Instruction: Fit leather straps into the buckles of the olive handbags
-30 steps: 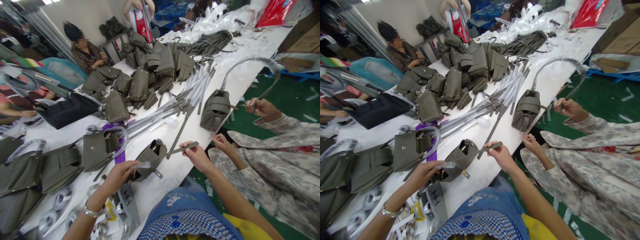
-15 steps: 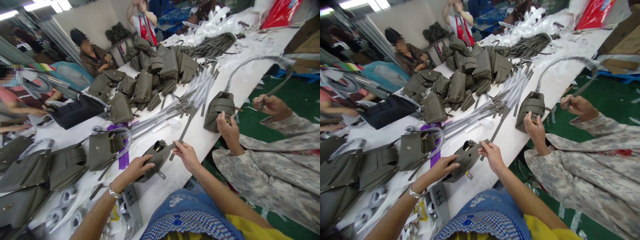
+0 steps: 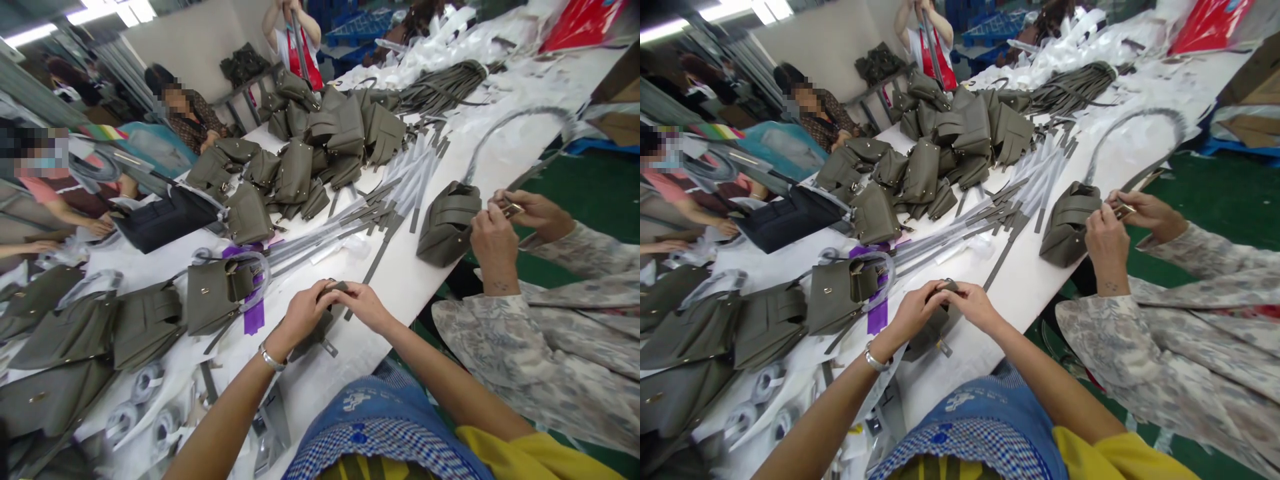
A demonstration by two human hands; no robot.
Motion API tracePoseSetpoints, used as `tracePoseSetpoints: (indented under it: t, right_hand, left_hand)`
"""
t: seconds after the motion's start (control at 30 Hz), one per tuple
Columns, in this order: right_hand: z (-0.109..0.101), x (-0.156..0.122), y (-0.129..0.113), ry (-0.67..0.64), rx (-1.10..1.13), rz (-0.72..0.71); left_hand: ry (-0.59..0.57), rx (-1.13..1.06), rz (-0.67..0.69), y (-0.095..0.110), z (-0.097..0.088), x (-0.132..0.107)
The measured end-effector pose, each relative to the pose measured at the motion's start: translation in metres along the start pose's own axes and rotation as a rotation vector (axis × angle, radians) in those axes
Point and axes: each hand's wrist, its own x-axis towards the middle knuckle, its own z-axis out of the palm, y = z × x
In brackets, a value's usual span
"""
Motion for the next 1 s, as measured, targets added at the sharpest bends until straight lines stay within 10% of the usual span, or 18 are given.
tracePoseSetpoints:
  t: [0.37, 1.0]
  right_hand:
    - [-0.036, 0.040, 0.053, -0.250, -0.387, -0.188]
    - [0.011, -0.034, 0.071, 0.204, -0.557, -0.177]
  left_hand:
    - [-0.045, -0.052, -0.170, -0.036, 0.001, 0.012]
    - [-0.226, 0.383, -0.171, -0.008, 0.007, 0.008]
